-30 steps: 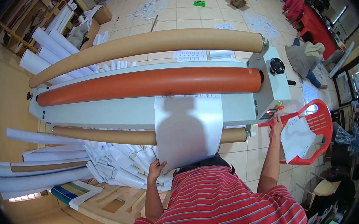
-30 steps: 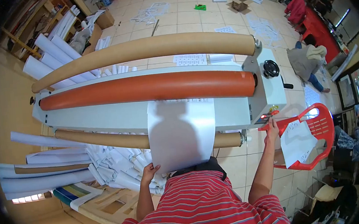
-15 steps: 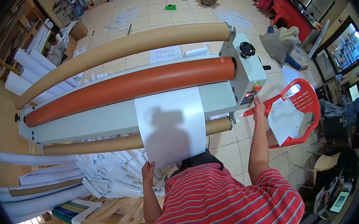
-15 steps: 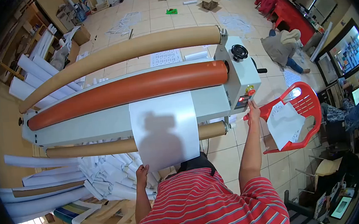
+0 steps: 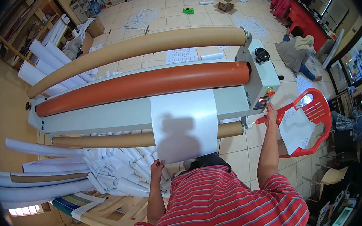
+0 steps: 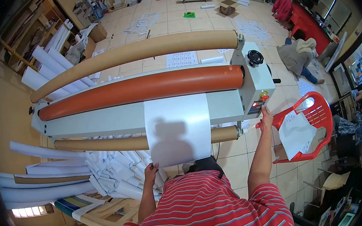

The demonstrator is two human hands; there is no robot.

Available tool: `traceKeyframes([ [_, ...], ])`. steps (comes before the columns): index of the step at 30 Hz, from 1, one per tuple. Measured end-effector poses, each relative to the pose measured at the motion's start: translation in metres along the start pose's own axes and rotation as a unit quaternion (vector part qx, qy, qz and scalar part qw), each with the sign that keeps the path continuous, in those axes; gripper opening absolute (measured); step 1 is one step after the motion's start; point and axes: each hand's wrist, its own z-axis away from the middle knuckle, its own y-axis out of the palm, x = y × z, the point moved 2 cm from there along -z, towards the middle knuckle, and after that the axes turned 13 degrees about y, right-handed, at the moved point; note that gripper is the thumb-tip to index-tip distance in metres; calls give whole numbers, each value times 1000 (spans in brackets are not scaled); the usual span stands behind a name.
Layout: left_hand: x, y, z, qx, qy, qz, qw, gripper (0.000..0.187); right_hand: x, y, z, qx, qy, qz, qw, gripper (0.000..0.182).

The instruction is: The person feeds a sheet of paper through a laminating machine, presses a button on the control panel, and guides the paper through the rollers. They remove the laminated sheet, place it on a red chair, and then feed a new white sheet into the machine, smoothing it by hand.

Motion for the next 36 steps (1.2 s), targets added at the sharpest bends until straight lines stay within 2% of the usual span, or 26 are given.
traceKeyframes([
  [7,-8,6,2,-54,20,59,997,25,1,1,2,-23,-13,17,1000,65],
  [9,-5,1,1,-35,32,-6,999,24,-5,8,12,-23,-10,8,1000,62],
  [14,-25,-2,5,-35,53,-71,995,25,-52,22,53,-102,-206,40,972,48],
  [15,-35,-1,7,-34,63,-107,992,28,-77,24,61,-96,-207,42,973,48],
  [16,-46,0,9,-39,61,-107,992,28,-117,28,69,35,-129,109,985,50],
  [17,-57,2,13,-34,55,-194,979,28,-148,36,82,165,-47,174,970,53],
  [18,-63,4,17,-27,47,-279,959,28,-158,46,119,190,35,287,938,59],
  [19,-64,5,21,-31,44,-278,959,28,-176,53,144,228,37,273,934,60],
  [21,-69,10,27,-17,146,-438,887,28,-191,66,174,269,39,260,927,61],
  [22,-67,14,32,-20,142,-439,887,28,-193,71,187,287,74,226,928,55],
  [23,-64,19,36,-71,133,-364,919,27,-195,74,196,304,109,190,927,50],
  [24,-61,23,39,-121,125,-287,942,25,-202,72,190,308,110,188,926,50],
  [26,-56,24,41,-157,104,-271,944,25,-207,69,184,306,93,195,927,42],
  [27,-54,23,41,-161,106,-271,943,24,-204,68,186,310,44,209,926,31],
  [30,-77,22,44,-144,65,-287,945,22,-187,60,196,320,29,234,918,26],
  [32,-92,20,47,-126,288,-457,832,20,-172,58,208,299,-4,278,913,23],
  [33,-112,22,52,-115,232,-393,883,19,-166,58,213,280,-37,318,905,21],
  [34,-130,22,58,-115,231,-391,884,19,-163,57,217,280,-38,320,904,21],
  [35,-149,19,62,-111,258,-416,865,19,-154,57,224,244,-221,340,881,18],
  [36,-166,18,65,-108,285,-440,844,19,-144,58,232,200,-397,346,826,15],
])
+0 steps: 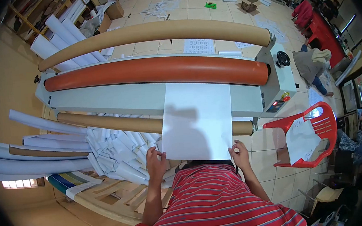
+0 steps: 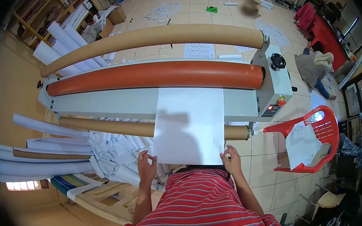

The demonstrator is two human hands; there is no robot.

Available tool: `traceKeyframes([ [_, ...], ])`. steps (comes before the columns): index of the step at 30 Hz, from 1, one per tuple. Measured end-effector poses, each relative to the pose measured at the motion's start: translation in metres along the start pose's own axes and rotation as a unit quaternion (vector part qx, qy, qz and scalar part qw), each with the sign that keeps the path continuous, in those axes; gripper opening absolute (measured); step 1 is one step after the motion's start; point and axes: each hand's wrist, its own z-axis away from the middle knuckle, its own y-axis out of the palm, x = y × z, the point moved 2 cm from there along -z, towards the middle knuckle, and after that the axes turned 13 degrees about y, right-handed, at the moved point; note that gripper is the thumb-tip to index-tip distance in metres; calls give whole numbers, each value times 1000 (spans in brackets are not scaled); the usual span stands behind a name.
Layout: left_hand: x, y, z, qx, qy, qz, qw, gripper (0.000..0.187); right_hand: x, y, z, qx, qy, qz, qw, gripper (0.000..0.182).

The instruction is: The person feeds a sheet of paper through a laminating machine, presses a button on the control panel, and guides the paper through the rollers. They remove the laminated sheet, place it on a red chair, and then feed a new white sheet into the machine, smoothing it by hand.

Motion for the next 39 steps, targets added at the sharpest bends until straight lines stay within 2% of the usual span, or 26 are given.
traceKeyframes([
  [1,-8,-12,-6,1,14,-20,1000,16,12,-9,-1,1,-2,1,1000,15],
  [2,-12,-24,-13,-1,14,-20,1000,16,26,-22,-4,56,123,-80,988,12],
  [3,-16,-34,-21,20,3,48,999,15,40,-34,-6,109,246,-159,950,11],
  [4,-18,-41,-29,40,-8,116,992,16,59,-45,-10,110,245,-159,950,11],
  [6,-15,-52,-49,21,-2,137,990,21,94,-64,-22,105,266,-298,911,9],
  [8,-9,-61,-68,106,-148,305,935,17,120,-87,-44,117,241,-285,920,12],
  [10,-27,-74,-104,-10,-104,450,887,14,141,-108,-71,132,216,-268,930,15],
  [11,-39,-83,-125,-17,-95,481,871,10,151,-118,-88,126,198,-267,934,18],
  [12,-53,-94,-147,-23,-85,512,855,10,162,-125,-105,120,181,-268,939,22],
  [14,-73,-108,-192,-16,-85,529,844,13,185,-135,-143,115,137,-375,910,28],
  [16,-79,-108,-240,-19,-51,535,843,20,205,-150,-184,167,71,-432,884,28],
  [18,-90,-106,-291,-6,-66,580,812,21,213,-153,-228,173,58,-429,885,26],
  [20,-87,-87,-346,4,-57,619,783,23,214,-151,-279,148,29,-328,932,24],
  [24,-88,-39,-437,-4,-45,660,750,36,222,-133,-364,113,47,-347,930,22],
  [26,-101,-20,-453,-17,-44,678,733,43,218,-121,-398,126,73,-335,931,21],
  [28,-119,-4,-455,-70,-9,518,853,53,215,-115,-423,144,98,-347,922,22],
  [29,-115,18,-453,-85,165,408,894,55,212,-111,-433,142,126,-346,919,21],
  [30,-116,20,-450,-82,167,404,896,55,210,-107,-443,140,154,-347,915,21],
  [31,-122,22,-445,-26,281,217,934,54,209,-104,-452,139,156,-353,912,21],
  [32,-126,28,-440,33,382,21,923,53,208,-100,-460,135,173,-348,912,22],
  [34,-130,35,-438,44,380,-33,923,52,205,-96,-469,126,192,-346,910,23],
  [36,-134,37,-450,25,383,-149,911,51,210,-101,-476,127,212,-290,925,24],
  [38,-133,44,-465,13,384,-151,911,53,205,-100,-493,122,192,-274,934,25],
  [39,-134,47,-473,29,356,-140,923,55,209,-99,-498,109,193,-185,957,27],
])
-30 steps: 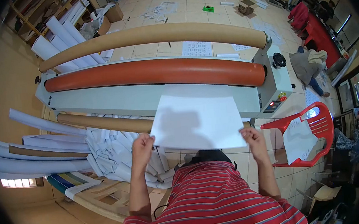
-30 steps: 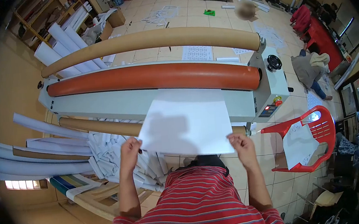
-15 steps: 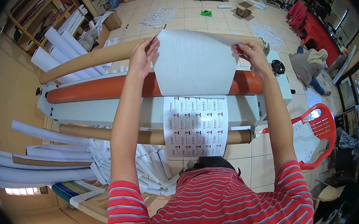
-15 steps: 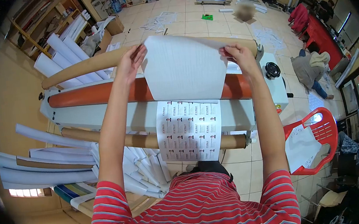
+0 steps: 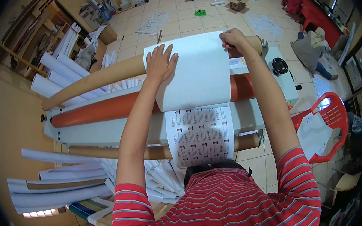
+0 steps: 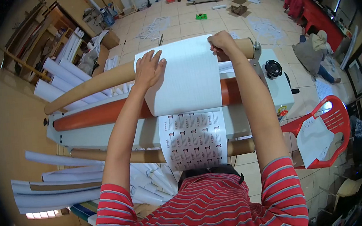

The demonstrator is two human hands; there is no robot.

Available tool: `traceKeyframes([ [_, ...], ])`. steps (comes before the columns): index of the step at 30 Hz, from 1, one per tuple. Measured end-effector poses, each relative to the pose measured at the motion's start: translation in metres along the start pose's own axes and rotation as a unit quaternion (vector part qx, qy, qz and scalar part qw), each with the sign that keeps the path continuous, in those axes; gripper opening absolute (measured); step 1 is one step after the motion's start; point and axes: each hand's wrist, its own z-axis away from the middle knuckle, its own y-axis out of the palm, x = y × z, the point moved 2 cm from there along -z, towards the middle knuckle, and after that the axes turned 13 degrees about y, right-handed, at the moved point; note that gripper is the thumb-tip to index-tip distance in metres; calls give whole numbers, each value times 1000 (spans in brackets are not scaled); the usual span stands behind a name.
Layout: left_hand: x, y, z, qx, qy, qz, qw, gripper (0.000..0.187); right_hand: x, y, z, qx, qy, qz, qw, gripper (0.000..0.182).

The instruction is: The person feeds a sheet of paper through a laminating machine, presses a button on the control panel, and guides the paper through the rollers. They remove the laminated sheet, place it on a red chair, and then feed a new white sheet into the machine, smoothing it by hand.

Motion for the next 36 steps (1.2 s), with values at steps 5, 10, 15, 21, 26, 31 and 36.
traceKeyframes([
  [5,3,-7,-28,98,-81,40,991,60,30,1,3,-175,-20,337,925,29],
  [10,-5,-11,-40,127,-114,42,984,72,21,18,26,-347,-69,353,866,45],
  [15,-6,-8,-44,136,-128,34,982,81,-29,57,134,-293,-151,70,942,33],
  [21,-5,-4,-40,120,-127,29,984,80,-247,224,177,110,155,-271,944,32],
  [26,-4,-6,-43,136,-132,46,981,79,-248,257,136,2,220,-421,880,33],
  [31,-6,-9,-43,146,-118,44,981,84,-257,255,113,-86,237,-457,853,39],
  [36,-4,-6,-44,151,-119,39,980,84,-260,259,104,-110,244,-445,855,26],
])
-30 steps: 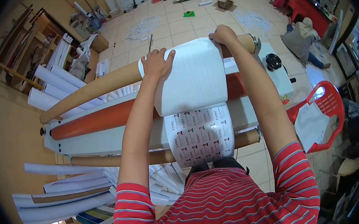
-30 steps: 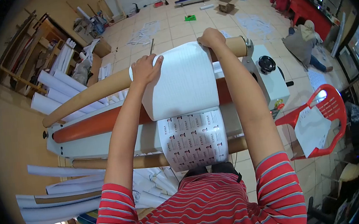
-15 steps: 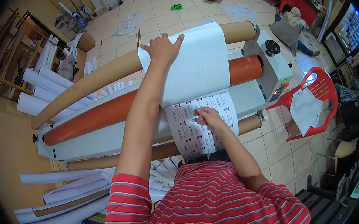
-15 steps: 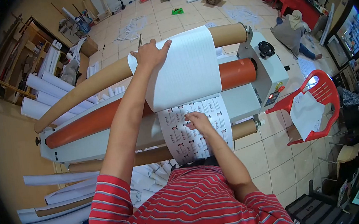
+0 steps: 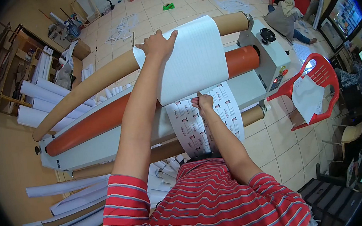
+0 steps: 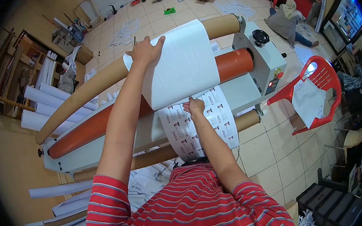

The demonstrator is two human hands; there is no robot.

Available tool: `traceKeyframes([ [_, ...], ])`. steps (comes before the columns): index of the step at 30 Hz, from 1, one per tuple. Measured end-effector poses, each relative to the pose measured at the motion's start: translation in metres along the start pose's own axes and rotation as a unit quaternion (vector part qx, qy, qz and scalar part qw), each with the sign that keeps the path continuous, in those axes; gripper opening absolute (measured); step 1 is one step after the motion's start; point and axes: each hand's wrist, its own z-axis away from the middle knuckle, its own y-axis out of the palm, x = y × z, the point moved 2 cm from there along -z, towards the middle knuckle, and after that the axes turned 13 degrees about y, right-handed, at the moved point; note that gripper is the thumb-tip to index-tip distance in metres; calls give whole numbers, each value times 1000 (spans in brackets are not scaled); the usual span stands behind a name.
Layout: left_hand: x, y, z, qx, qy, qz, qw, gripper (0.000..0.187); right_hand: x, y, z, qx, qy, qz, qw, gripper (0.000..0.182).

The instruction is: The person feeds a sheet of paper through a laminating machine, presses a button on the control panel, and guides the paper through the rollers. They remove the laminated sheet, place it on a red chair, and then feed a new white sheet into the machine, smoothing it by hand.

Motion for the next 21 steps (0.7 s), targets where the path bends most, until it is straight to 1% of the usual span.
traceKeyframes([
  [7,3,3,1,-3,6,-3,1000,85,5,-8,-4,15,7,30,999,23],
  [9,4,2,1,-3,5,-1,1000,85,7,-9,-2,14,13,42,999,25],
  [11,2,1,2,-8,-3,14,1000,77,8,-11,-1,28,36,42,998,28],
  [12,2,1,4,-10,-3,15,1000,77,12,-14,-1,28,34,42,998,28],
  [14,0,-2,5,-12,0,17,1000,77,30,-30,-2,-26,8,6,1000,31],
  [15,1,-2,3,-14,-2,20,1000,77,38,-43,-6,-38,-9,-28,999,30],
  [17,1,0,2,-4,-6,9,1000,77,57,-57,-9,-98,-53,-13,994,27],
  [21,2,5,0,-7,2,-17,1000,83,63,-66,-6,-124,-21,16,992,25],
])
